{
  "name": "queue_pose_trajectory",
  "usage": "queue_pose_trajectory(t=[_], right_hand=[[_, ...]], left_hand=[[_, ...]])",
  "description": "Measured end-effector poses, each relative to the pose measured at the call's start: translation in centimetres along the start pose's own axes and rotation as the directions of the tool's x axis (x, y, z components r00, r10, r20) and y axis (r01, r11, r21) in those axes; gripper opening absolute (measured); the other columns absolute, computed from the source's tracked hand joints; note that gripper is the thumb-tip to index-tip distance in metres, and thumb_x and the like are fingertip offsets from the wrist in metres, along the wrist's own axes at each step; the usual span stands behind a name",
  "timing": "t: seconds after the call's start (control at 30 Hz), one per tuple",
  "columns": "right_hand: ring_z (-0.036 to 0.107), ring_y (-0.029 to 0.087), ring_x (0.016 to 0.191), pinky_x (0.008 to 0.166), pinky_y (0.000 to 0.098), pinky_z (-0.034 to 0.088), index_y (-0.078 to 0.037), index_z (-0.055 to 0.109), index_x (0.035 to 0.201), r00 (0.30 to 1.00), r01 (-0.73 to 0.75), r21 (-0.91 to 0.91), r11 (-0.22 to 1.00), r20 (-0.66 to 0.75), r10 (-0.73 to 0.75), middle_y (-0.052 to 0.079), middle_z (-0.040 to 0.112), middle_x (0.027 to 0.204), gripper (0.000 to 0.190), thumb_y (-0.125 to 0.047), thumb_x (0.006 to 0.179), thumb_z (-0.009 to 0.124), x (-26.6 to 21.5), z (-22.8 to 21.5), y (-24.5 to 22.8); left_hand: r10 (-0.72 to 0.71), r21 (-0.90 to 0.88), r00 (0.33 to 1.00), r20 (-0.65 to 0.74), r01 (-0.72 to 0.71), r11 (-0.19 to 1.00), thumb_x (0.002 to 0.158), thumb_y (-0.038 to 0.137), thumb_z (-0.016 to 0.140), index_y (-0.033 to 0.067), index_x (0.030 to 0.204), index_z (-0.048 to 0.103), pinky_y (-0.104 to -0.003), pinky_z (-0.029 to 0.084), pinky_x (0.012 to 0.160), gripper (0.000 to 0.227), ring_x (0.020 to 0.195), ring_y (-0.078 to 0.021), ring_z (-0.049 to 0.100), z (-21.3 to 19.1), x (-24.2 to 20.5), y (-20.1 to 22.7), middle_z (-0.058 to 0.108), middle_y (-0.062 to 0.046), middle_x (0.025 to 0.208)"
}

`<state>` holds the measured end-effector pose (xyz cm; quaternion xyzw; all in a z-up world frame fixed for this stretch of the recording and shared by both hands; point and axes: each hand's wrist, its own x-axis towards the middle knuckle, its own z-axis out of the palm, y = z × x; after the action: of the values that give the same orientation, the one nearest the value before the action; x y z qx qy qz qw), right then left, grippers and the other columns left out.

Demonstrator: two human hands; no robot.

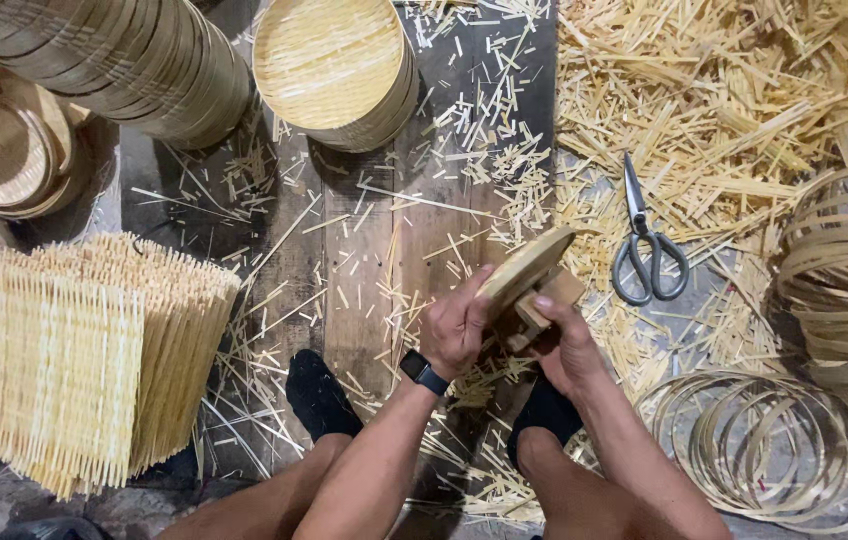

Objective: The person trims excess bamboo strips with scissors and fits circular bamboo rims onto woven mats to assemble steamer baskets.

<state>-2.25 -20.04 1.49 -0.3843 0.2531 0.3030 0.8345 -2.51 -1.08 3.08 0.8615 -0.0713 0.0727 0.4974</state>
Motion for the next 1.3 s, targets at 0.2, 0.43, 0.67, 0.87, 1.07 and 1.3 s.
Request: queue_pose_trajectory(t=[0.2, 0.43, 0.67, 0.87, 1.07, 1.3], right_hand=[[0.064, 0.029, 0.109, 0.094, 0.0476, 0.052, -0.004, 0.051, 0.141, 1.000, -0.010, 0.092, 0.996, 0.018, 0.008, 0.014, 0.065, 0.119, 0.078, -0.042, 0.075, 0.071, -0.3, -1.8, -0.8], [0.060, 0.033, 0.125, 0.111, 0.0498, 0.046, 0.000, 0.046, 0.152, 0.972, 0.217, 0.333, 0.918, 0.013, -0.234, 0.017, 0.061, 0.138, 0.086, -0.037, 0.079, 0.070, -3.6, -7.2, -2.1], [0.061, 0.032, 0.123, 0.109, 0.0490, 0.047, -0.002, 0.048, 0.152, 0.935, 0.327, 0.383, 0.864, 0.001, -0.354, 0.016, 0.063, 0.134, 0.077, -0.027, 0.083, 0.071, -3.8, -9.0, -0.4], [0.062, 0.028, 0.125, 0.115, 0.0458, 0.044, -0.002, 0.050, 0.146, 0.949, 0.307, 0.316, 0.898, -0.037, -0.312, 0.011, 0.063, 0.132, 0.066, -0.010, 0.083, 0.067, -2.6, -7.9, 0.4], [0.062, 0.034, 0.122, 0.110, 0.0551, 0.044, 0.000, 0.050, 0.143, 0.955, 0.231, 0.430, 0.873, 0.069, -0.287, 0.016, 0.065, 0.129, 0.068, -0.015, 0.080, 0.069, -2.8, -6.6, 1.2], [0.061, 0.029, 0.121, 0.110, 0.0481, 0.044, 0.000, 0.048, 0.145, 0.976, 0.174, 0.348, 0.921, 0.066, -0.210, 0.012, 0.063, 0.129, 0.070, -0.012, 0.079, 0.067, -1.1, -9.2, 6.4]], left_hand=[[-0.031, 0.020, 0.997, -0.075, 0.033, 0.999, 0.113, 0.039, 0.050, 0.0067, 0.128, 0.070, -0.040, 0.058, 0.068, 0.041, 0.076, -0.0240, 0.070, 0.7, -1.0, -6.2, 0.072, -0.012, 0.083], [-0.773, 0.046, 0.624, -0.118, 0.781, 0.623, 0.101, 0.065, 0.039, 0.0079, 0.118, 0.070, -0.042, 0.056, 0.070, 0.067, 0.083, -0.0275, 0.068, -4.8, 2.9, -15.5, 0.073, -0.019, 0.096], [-0.181, 0.583, 0.983, -0.013, 0.154, 0.798, 0.094, 0.049, 0.056, -0.0037, 0.141, 0.050, -0.049, 0.042, 0.118, 0.071, 0.138, -0.0390, 0.051, -1.0, 2.8, -11.3, 0.056, -0.026, 0.143], [-0.095, 0.556, 0.972, 0.214, -0.041, 0.830, 0.097, 0.015, 0.063, 0.0058, 0.135, 0.061, -0.051, 0.030, 0.123, 0.039, 0.147, -0.0398, 0.041, 6.8, -3.5, -8.9, 0.049, -0.021, 0.154], [0.026, 0.472, 0.977, 0.213, -0.126, 0.873, 0.080, -0.009, 0.061, 0.0095, 0.131, 0.066, -0.050, 0.033, 0.123, 0.054, 0.136, -0.0268, 0.056, 0.0, -4.8, -10.1, 0.065, -0.014, 0.141], [0.340, 0.432, 0.916, 0.215, -0.401, 0.808, 0.093, -0.005, 0.063, 0.0122, 0.129, 0.067, -0.044, 0.050, 0.115, 0.040, 0.127, -0.0248, 0.065, -6.0, 2.3, -8.7, 0.070, -0.011, 0.132]])
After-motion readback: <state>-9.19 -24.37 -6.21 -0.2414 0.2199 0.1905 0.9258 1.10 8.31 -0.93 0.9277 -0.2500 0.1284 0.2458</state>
